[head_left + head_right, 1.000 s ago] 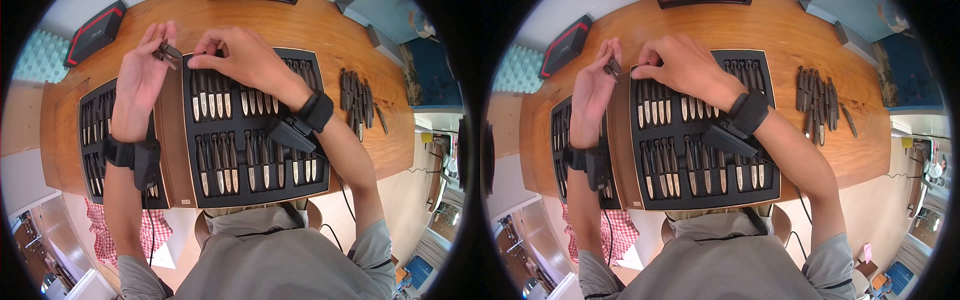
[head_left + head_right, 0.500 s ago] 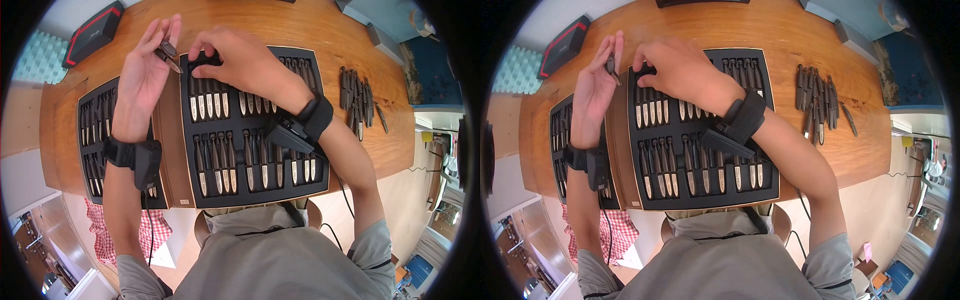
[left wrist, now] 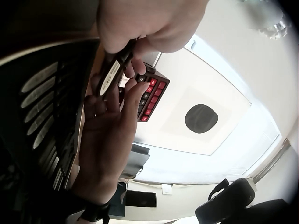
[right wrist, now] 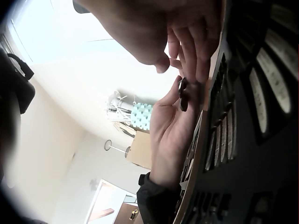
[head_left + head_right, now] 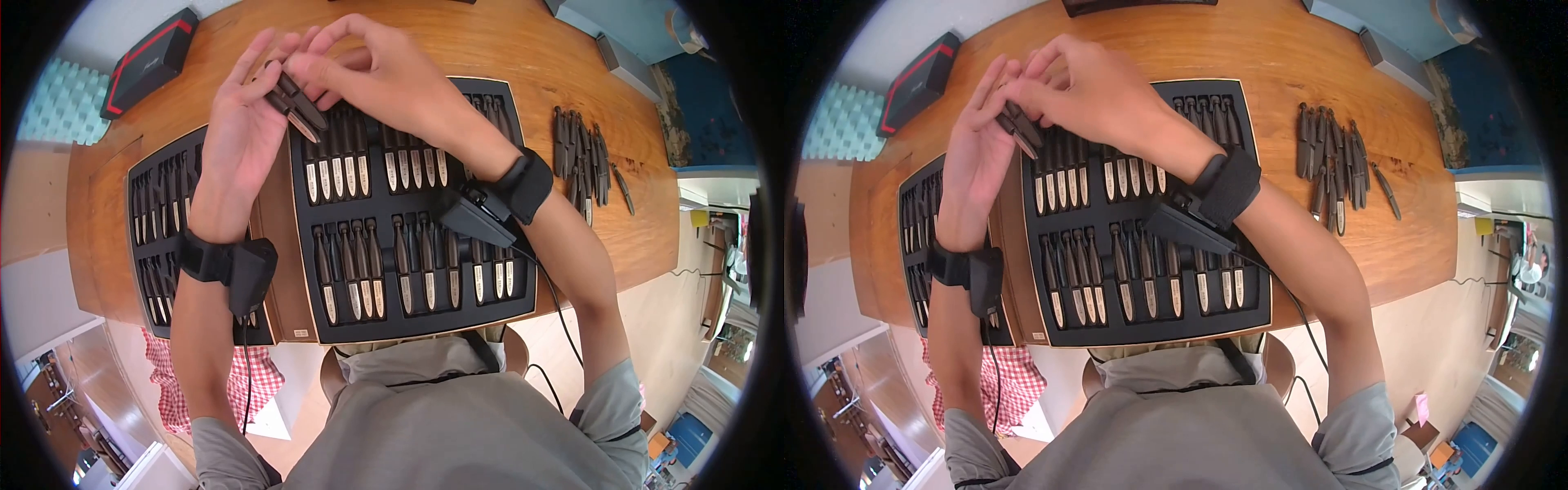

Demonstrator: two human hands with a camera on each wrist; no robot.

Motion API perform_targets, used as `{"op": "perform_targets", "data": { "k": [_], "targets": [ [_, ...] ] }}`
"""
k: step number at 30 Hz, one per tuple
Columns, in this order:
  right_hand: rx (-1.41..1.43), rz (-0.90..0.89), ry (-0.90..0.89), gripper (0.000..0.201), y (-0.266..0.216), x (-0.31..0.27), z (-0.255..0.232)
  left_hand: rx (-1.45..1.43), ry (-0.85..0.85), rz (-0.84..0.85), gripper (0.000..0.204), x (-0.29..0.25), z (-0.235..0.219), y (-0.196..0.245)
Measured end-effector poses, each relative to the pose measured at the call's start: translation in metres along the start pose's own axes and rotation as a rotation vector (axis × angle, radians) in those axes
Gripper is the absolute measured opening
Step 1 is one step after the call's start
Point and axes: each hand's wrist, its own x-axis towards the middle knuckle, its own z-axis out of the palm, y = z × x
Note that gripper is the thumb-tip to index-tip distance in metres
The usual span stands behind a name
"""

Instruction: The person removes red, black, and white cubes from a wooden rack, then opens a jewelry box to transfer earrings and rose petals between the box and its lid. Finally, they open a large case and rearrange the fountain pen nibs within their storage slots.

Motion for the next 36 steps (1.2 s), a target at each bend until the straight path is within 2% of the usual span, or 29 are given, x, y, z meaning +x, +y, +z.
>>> {"op": "perform_targets", "data": {
  "k": [1, 3, 7, 10, 12, 13, 15, 16, 18, 20, 22, 24, 26, 28, 30, 32, 34, 36],
  "targets": [
    [0.000, 0.000, 0.001, 0.036, 0.000, 0.000, -0.001, 0.000, 0.000, 0.000, 0.055, 0.000, 0.000, 0.000],
    [-0.154, -0.138, -0.109, 0.039, 0.000, -0.001, -0.002, 0.084, -0.071, 0.014, 0.052, 0.000, -0.002, -0.003],
    [-0.067, -0.066, -0.177, 0.041, -0.006, -0.001, -0.010, -0.040, -0.170, 0.045, 0.050, 0.004, -0.006, -0.004],
    [0.006, -0.104, -0.191, 0.039, -0.009, -0.003, -0.015, -0.057, -0.100, 0.078, 0.050, 0.005, -0.006, -0.003],
    [0.024, -0.056, -0.252, 0.050, -0.013, -0.003, -0.016, 0.045, 0.078, 0.087, 0.047, 0.003, -0.004, -0.002],
    [0.026, -0.053, -0.254, 0.050, -0.022, -0.007, -0.017, 0.046, 0.081, 0.085, 0.047, 0.007, -0.013, -0.004],
    [-0.042, 0.043, -0.334, 0.038, -0.045, -0.016, -0.015, 0.123, 0.005, 0.068, 0.042, 0.018, -0.041, -0.008],
    [-0.041, 0.043, -0.334, 0.038, -0.043, -0.018, -0.013, 0.123, 0.006, 0.068, 0.042, 0.015, -0.035, -0.008],
    [-0.150, -0.117, -0.422, 0.039, -0.036, -0.021, -0.007, 0.140, 0.105, 0.060, 0.040, 0.008, -0.013, -0.006],
    [-0.136, -0.072, -0.451, 0.034, -0.044, -0.030, -0.003, 0.083, 0.078, 0.011, 0.041, 0.003, -0.008, -0.003],
    [-0.123, 0.014, -0.586, 0.024, -0.044, -0.035, 0.001, 0.027, 0.055, -0.037, 0.043, 0.003, -0.009, 0.000],
    [-0.158, 0.009, -0.614, 0.023, -0.053, -0.041, 0.002, -0.141, -0.038, -0.100, 0.046, 0.003, -0.013, 0.000],
    [-0.364, 0.126, -0.752, 0.029, -0.061, -0.044, 0.002, -0.179, -0.054, -0.077, 0.041, 0.005, -0.015, -0.001],
    [-0.422, 0.178, -0.782, 0.033, -0.059, -0.050, 0.002, 0.017, -0.055, 0.054, 0.041, 0.008, -0.015, -0.007],
    [-0.584, -0.207, -0.575, 0.033, -0.038, -0.062, 0.003, 0.027, -0.017, 0.057, 0.044, 0.005, -0.006, -0.007],
    [-0.595, -0.242, -0.538, 0.032, -0.034, -0.065, 0.009, 0.036, 0.023, 0.058, 0.047, 0.004, -0.002, -0.005],
    [-0.602, -0.272, -0.501, 0.032, -0.033, -0.068, 0.012, 0.207, 0.018, 0.080, 0.044, 0.003, -0.003, -0.005],
    [-0.697, -0.318, -0.492, 0.029, -0.034, -0.070, 0.015, 0.185, -0.022, 0.071, 0.046, 0.008, -0.020, -0.006]
  ]
}}
